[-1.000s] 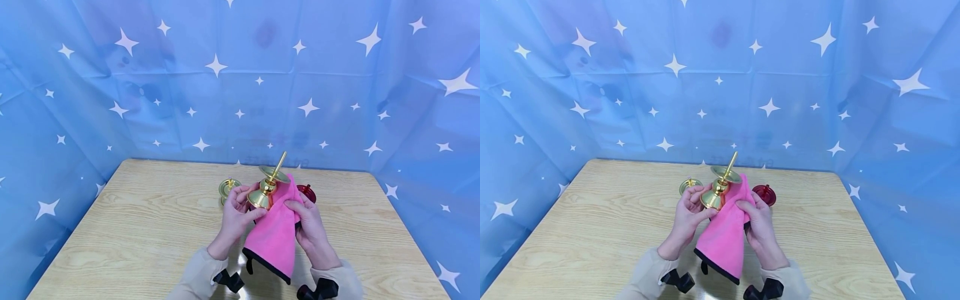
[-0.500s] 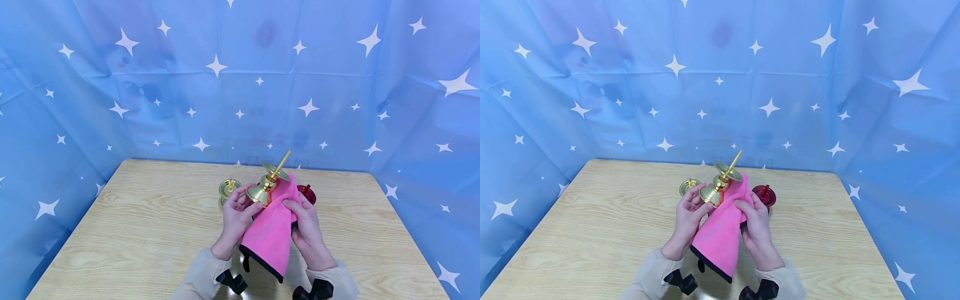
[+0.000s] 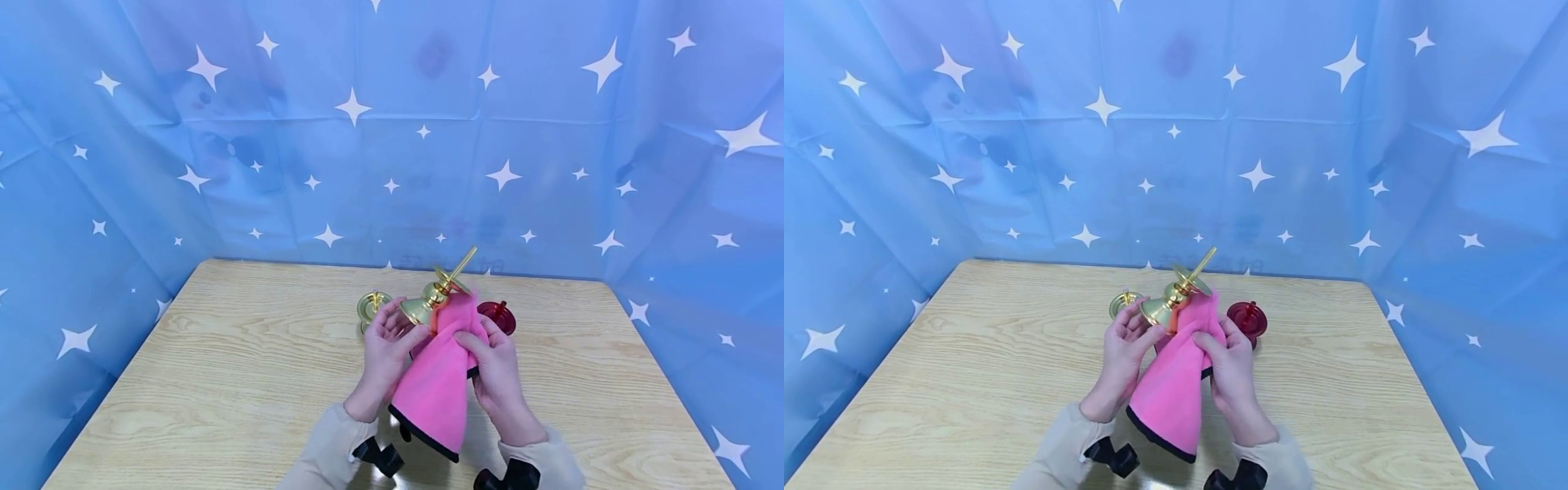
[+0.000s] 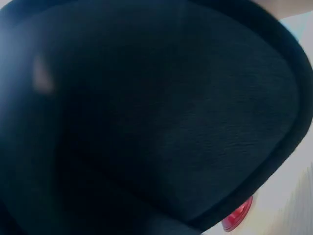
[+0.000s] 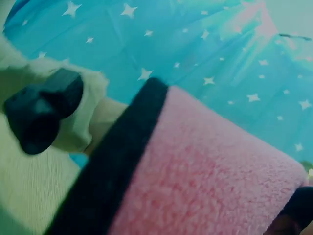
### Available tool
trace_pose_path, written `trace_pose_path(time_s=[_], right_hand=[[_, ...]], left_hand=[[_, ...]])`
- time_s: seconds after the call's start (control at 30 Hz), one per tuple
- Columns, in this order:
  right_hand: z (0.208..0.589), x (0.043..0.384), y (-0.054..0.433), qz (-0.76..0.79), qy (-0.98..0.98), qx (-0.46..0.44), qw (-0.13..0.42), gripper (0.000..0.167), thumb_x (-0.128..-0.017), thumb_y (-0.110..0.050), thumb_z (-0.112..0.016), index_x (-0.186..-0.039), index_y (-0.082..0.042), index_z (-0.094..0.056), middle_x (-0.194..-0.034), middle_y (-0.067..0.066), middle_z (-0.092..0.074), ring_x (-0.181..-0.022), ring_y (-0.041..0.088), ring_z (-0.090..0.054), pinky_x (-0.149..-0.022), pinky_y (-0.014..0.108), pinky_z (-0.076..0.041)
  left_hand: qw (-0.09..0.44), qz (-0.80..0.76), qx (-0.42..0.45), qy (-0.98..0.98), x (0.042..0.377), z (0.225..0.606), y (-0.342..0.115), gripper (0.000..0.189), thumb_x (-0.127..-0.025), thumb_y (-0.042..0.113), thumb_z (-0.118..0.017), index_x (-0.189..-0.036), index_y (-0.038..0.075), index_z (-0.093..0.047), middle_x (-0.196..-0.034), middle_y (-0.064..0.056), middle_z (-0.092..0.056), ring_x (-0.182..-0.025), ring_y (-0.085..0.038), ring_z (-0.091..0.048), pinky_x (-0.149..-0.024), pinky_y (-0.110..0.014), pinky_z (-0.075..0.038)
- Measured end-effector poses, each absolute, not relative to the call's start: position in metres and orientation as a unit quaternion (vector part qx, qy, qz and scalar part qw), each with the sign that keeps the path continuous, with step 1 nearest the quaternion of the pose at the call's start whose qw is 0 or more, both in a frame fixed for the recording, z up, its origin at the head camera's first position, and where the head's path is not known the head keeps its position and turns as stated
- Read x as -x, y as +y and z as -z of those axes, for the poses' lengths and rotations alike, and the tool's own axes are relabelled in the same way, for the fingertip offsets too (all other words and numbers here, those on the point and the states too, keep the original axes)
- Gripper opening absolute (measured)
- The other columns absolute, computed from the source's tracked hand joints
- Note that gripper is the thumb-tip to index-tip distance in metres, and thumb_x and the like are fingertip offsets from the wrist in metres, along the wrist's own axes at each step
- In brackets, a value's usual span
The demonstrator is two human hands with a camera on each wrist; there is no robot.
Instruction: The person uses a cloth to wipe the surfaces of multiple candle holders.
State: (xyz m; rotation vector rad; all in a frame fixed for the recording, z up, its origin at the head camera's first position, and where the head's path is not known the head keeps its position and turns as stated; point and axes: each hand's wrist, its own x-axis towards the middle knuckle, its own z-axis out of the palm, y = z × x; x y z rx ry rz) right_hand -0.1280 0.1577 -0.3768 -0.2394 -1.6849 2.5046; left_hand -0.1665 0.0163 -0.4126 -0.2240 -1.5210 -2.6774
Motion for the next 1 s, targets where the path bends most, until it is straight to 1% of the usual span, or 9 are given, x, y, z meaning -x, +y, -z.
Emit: trace_pose_path(time_s=[0.17,0.27,0.37,0.43,0.5,0.67,0.77,0.9,1.0], right_hand=[[0.374,0.123,0.152,-0.75,-0.644,0.021,0.149,0.03,-0.079,0.013,-0.061,-0.097,-0.011,-0.066,-0.076,0.0,-0.065,-0.057,0.007,-0.059,-0.051,0.019,-0.049],[0.371,0.122,0.152,-0.683,-0.689,-0.053,0.235,0.03,-0.076,0.016,-0.062,-0.099,-0.002,-0.068,-0.075,-0.001,-0.064,-0.051,0.003,-0.051,-0.045,0.015,-0.043],[0.368,0.124,0.153,-0.608,-0.723,-0.136,0.298,0.031,-0.075,0.018,-0.061,-0.103,0.006,-0.067,-0.085,0.0,-0.067,-0.06,0.002,-0.052,-0.051,0.012,-0.043],[0.369,0.127,0.154,-0.573,-0.736,-0.182,0.311,0.034,-0.074,0.019,-0.06,-0.105,0.008,-0.066,-0.096,0.003,-0.067,-0.073,0.004,-0.056,-0.058,0.012,-0.044],[0.371,0.129,0.154,-0.556,-0.744,-0.209,0.307,0.036,-0.073,0.02,-0.059,-0.106,0.007,-0.067,-0.104,0.008,-0.065,-0.085,0.008,-0.057,-0.061,0.013,-0.044],[0.379,0.131,0.157,-0.55,-0.748,-0.223,0.296,0.038,-0.071,0.021,-0.057,-0.104,0.006,-0.068,-0.103,0.016,-0.063,-0.084,0.013,-0.055,-0.057,0.015,-0.04],[0.382,0.132,0.158,-0.558,-0.753,-0.2,0.285,0.036,-0.071,0.021,-0.057,-0.102,0.008,-0.068,-0.104,0.016,-0.065,-0.091,0.012,-0.059,-0.064,0.013,-0.044],[0.382,0.134,0.161,-0.623,-0.75,-0.098,0.197,0.034,-0.074,0.018,-0.06,-0.106,0.01,-0.066,-0.098,0.004,-0.068,-0.085,0.007,-0.061,-0.063,0.016,-0.049],[0.38,0.139,0.164,-0.7,-0.705,-0.002,0.109,0.032,-0.077,0.014,-0.061,-0.106,0.002,-0.068,-0.089,-0.003,-0.067,-0.071,0.007,-0.06,-0.057,0.02,-0.05]], left_hand=[[0.045,0.866,0.06,-0.494,0.17,0.41,0.013,0.058,-0.072,-0.004,-0.074,-0.123,-0.01,-0.047,-0.102,-0.008,-0.063,-0.093,-0.015,-0.06,-0.085,-0.029,-0.049],[0.049,0.861,0.057,-0.503,0.172,0.41,0.012,0.055,-0.073,-0.005,-0.073,-0.122,-0.009,-0.047,-0.101,-0.008,-0.063,-0.091,-0.015,-0.06,-0.084,-0.029,-0.049],[0.046,0.857,0.063,-0.51,0.172,0.411,0.011,0.053,-0.074,-0.005,-0.072,-0.121,-0.009,-0.048,-0.101,-0.009,-0.063,-0.091,-0.015,-0.061,-0.084,-0.028,-0.05],[0.042,0.857,0.07,-0.509,0.171,0.41,0.01,0.052,-0.074,-0.004,-0.073,-0.12,-0.009,-0.048,-0.101,-0.008,-0.064,-0.091,-0.014,-0.061,-0.083,-0.027,-0.05],[0.04,0.859,0.078,-0.505,0.17,0.41,0.01,0.052,-0.075,-0.001,-0.073,-0.119,-0.01,-0.047,-0.1,-0.008,-0.064,-0.09,-0.014,-0.062,-0.082,-0.026,-0.05],[0.037,0.871,0.075,-0.485,0.167,0.405,0.009,0.047,-0.076,0.002,-0.073,-0.116,-0.008,-0.05,-0.095,-0.004,-0.066,-0.088,-0.014,-0.062,-0.079,-0.025,-0.05],[0.036,0.876,0.066,-0.476,0.166,0.402,0.007,0.041,-0.076,0.0,-0.072,-0.112,-0.003,-0.053,-0.094,-0.002,-0.067,-0.088,-0.014,-0.062,-0.078,-0.025,-0.051],[0.034,0.881,0.062,-0.468,0.166,0.4,0.005,0.039,-0.076,-0.002,-0.07,-0.111,-0.002,-0.054,-0.093,-0.001,-0.068,-0.089,-0.014,-0.063,-0.079,-0.025,-0.05],[0.034,0.881,0.068,-0.466,0.166,0.399,0.005,0.041,-0.075,-0.003,-0.07,-0.112,-0.005,-0.053,-0.094,-0.001,-0.068,-0.089,-0.014,-0.062,-0.079,-0.024,-0.05]])
